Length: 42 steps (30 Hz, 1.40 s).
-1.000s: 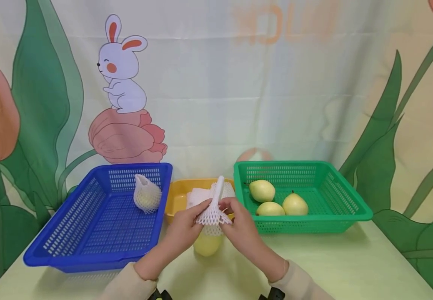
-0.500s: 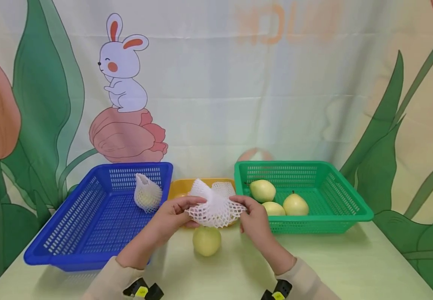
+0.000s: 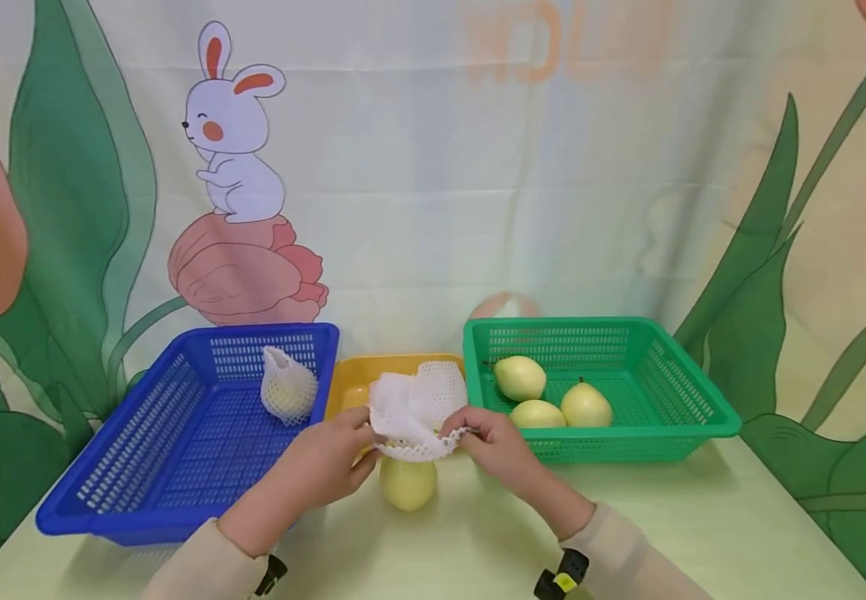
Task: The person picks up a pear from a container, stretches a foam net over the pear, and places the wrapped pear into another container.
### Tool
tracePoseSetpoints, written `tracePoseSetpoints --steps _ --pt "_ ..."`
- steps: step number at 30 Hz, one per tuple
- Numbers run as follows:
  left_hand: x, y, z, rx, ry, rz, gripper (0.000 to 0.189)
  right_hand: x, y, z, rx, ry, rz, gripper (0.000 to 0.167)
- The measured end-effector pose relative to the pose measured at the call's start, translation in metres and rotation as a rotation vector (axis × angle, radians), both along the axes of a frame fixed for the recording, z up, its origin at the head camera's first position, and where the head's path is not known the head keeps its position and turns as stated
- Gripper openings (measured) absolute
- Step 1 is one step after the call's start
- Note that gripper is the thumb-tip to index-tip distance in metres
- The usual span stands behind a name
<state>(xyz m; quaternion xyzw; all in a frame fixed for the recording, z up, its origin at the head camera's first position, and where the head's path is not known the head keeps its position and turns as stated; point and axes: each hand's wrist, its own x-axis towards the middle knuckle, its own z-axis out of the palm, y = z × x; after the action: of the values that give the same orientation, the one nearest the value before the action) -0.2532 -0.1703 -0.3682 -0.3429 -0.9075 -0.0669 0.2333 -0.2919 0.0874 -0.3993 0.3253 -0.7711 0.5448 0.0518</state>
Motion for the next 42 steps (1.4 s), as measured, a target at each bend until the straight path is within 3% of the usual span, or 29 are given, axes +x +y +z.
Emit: tracePoseSetpoints --steps 2,5,7,9,16,23,27,31,34,38,42 --pt "0.001 0.001 -0.003 -0.014 0.010 0.020 0.017 -0.001 -0.003 -0.002 0.135 0.217 -0.005 0.023" --pt "0.001 0.002 -0.007 -0.011 -0.016 0.019 0.019 -0.003 -0.007 -0.002 0.324 0.467 -0.026 0.026" --pt "0.001 0.003 -0.009 -0.016 -0.045 0.017 0.017 -0.005 -0.007 -0.002 0.432 0.549 -0.016 0.026" --pt "0.002 0.004 -0.012 -0.025 -0.082 0.018 0.017 -0.006 -0.007 -0.003 0.519 0.571 0.001 0.025" --pt "0.002 0.006 -0.022 -0.046 -0.219 0.028 0.014 -0.007 -0.009 -0.007 0.659 0.539 0.055 0.022" --pt "0.003 0.009 -0.032 -0.072 -0.257 0.005 0.016 -0.008 -0.012 -0.011 0.738 0.414 0.122 0.032" --pt "0.004 0.014 -0.035 -0.073 -0.324 0.043 0.016 -0.012 -0.012 -0.016 0.751 0.354 0.156 0.032" --pt "0.003 0.015 -0.039 -0.020 -0.418 0.057 0.013 -0.020 -0.012 -0.021 0.756 0.318 0.195 0.029" --pt "0.002 0.015 -0.043 0.071 -0.516 0.050 0.005 -0.025 -0.011 -0.024 0.771 0.256 0.221 0.025" --pt "0.001 0.012 -0.049 0.239 -0.646 0.064 0.025 -0.028 -0.007 -0.024 0.763 0.132 0.244 0.022" --pt "0.001 0.014 -0.054 0.338 -0.657 0.072 0.024 -0.027 -0.002 -0.025 0.750 0.067 0.240 0.024"
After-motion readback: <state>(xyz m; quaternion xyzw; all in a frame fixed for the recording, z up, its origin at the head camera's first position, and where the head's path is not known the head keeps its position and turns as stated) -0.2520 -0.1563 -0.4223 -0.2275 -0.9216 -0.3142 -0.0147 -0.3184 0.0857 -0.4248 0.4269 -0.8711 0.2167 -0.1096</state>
